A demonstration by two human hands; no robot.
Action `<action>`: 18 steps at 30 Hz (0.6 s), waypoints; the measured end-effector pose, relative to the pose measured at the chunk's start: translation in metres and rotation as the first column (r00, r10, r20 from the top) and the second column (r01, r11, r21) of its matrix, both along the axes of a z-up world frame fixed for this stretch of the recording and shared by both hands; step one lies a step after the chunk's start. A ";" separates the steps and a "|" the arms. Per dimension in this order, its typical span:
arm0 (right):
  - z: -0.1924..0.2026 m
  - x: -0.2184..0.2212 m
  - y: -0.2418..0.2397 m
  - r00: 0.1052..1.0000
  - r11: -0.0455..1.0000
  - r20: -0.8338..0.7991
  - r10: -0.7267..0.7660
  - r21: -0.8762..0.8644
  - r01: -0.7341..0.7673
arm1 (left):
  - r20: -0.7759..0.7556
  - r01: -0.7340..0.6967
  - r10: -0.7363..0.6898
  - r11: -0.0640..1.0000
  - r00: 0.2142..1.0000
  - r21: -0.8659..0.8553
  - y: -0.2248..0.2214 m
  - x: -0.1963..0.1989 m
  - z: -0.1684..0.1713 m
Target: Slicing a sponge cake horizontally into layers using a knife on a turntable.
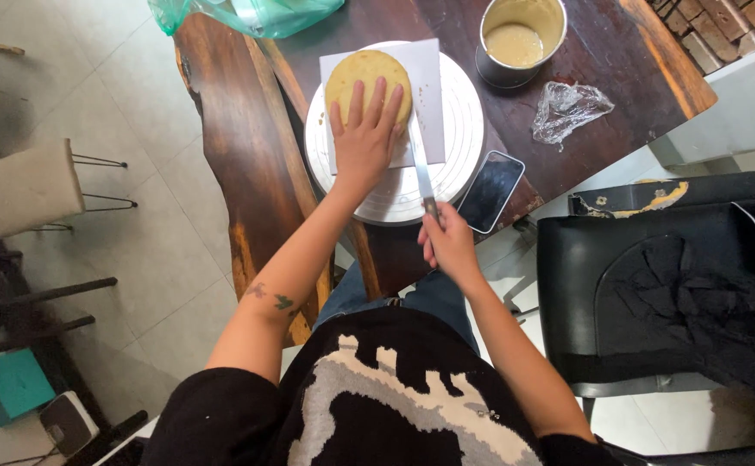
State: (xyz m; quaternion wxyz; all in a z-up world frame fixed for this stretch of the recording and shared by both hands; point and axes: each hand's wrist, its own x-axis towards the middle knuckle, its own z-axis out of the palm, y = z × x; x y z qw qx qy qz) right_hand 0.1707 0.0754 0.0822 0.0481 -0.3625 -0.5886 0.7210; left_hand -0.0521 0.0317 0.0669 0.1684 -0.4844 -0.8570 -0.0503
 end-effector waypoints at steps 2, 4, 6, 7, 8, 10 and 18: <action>-0.006 0.017 -0.013 1.000 0.998 -0.025 -0.016 -0.059 0.014 | 0.020 -0.071 0.071 0.997 0.997 0.013 0.006 0.008 -0.004; -0.010 0.025 -0.019 0.998 0.993 -0.050 -0.033 -0.118 0.027 | 0.040 -0.143 0.142 0.989 0.989 0.024 0.010 0.016 -0.007; -0.012 0.023 -0.019 0.992 0.985 -0.100 -0.075 -0.160 0.059 | 0.063 -0.207 0.209 0.978 0.976 -0.028 0.013 0.021 -0.008; -0.010 0.016 -0.015 0.992 0.986 -0.102 -0.073 -0.158 0.056 | 0.062 -0.210 0.211 0.977 0.976 -0.025 0.012 0.020 -0.008; -0.008 0.008 -0.011 0.995 0.986 -0.070 -0.075 -0.156 0.064 | 0.082 -0.200 0.199 0.980 0.977 0.006 0.009 0.019 -0.009; -0.012 -0.009 -0.005 0.996 0.986 -0.043 -0.074 -0.153 0.066 | 0.098 -0.195 0.190 0.980 0.977 0.039 0.000 0.006 -0.016; -0.039 -0.023 0.004 0.998 0.998 -0.038 -0.053 0.044 0.055 | 0.215 0.243 -0.239 0.970 0.947 0.010 -0.055 -0.041 0.024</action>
